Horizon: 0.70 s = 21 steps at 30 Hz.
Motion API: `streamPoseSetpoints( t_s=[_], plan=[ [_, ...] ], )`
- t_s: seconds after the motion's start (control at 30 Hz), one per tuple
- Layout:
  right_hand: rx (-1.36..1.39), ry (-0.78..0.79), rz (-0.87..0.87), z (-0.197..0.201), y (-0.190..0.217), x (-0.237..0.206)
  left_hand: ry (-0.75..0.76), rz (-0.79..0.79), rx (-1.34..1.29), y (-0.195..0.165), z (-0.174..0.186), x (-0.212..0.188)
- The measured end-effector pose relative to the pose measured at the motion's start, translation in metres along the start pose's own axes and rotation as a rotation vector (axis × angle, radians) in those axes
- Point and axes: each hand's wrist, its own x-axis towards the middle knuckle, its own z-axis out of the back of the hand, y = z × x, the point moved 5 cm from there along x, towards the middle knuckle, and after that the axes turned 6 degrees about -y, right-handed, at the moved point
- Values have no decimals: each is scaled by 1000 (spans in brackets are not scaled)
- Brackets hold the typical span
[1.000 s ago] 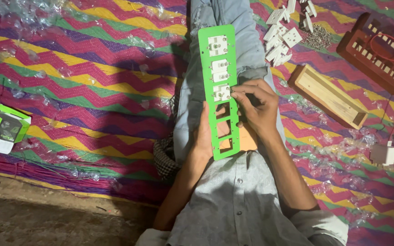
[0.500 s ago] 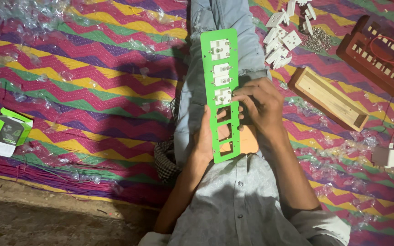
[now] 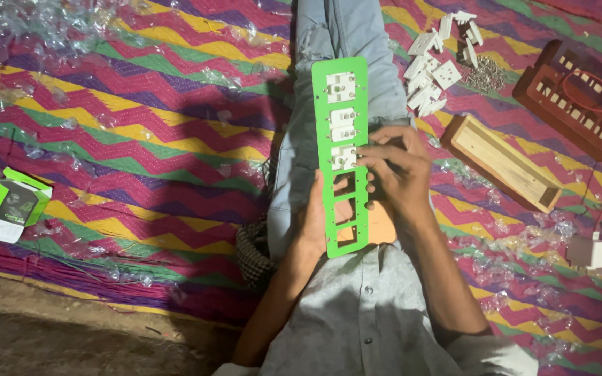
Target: The person sits on a colorful mat and assembles white electrical sockets into a green plastic board. They pick up sockets from a nearby pile, place them into slots, and secure them with screws using a screwdriver. The person repeatedly flips the board to access both sides during assembly.
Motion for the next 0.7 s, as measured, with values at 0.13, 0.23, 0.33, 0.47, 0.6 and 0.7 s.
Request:
streamPoseSetpoints(
  t_s=[0.13, 0.23, 0.33, 0.47, 0.6, 0.7],
  plan=[
    [-39, 8, -29, -2, 3, -13, 112, 43, -141, 4, -1, 1],
    [-38, 51, -10, -5, 10, -23, 63, 82, -143, 4, 1, 2],
    [-55, 66, 32, -6, 16, -28, 48, 46, -128, -1, -3, 2],
    [67, 5, -78, -6, 11, -27, 60, 14, -140, -4, -10, 3],
    [102, 115, -251, -12, -6, -31, 62, 33, -159, -5, -10, 3],
    [10, 95, -20, -11, -4, -31, 67, 20, -111, -6, -9, 1]
  ],
)
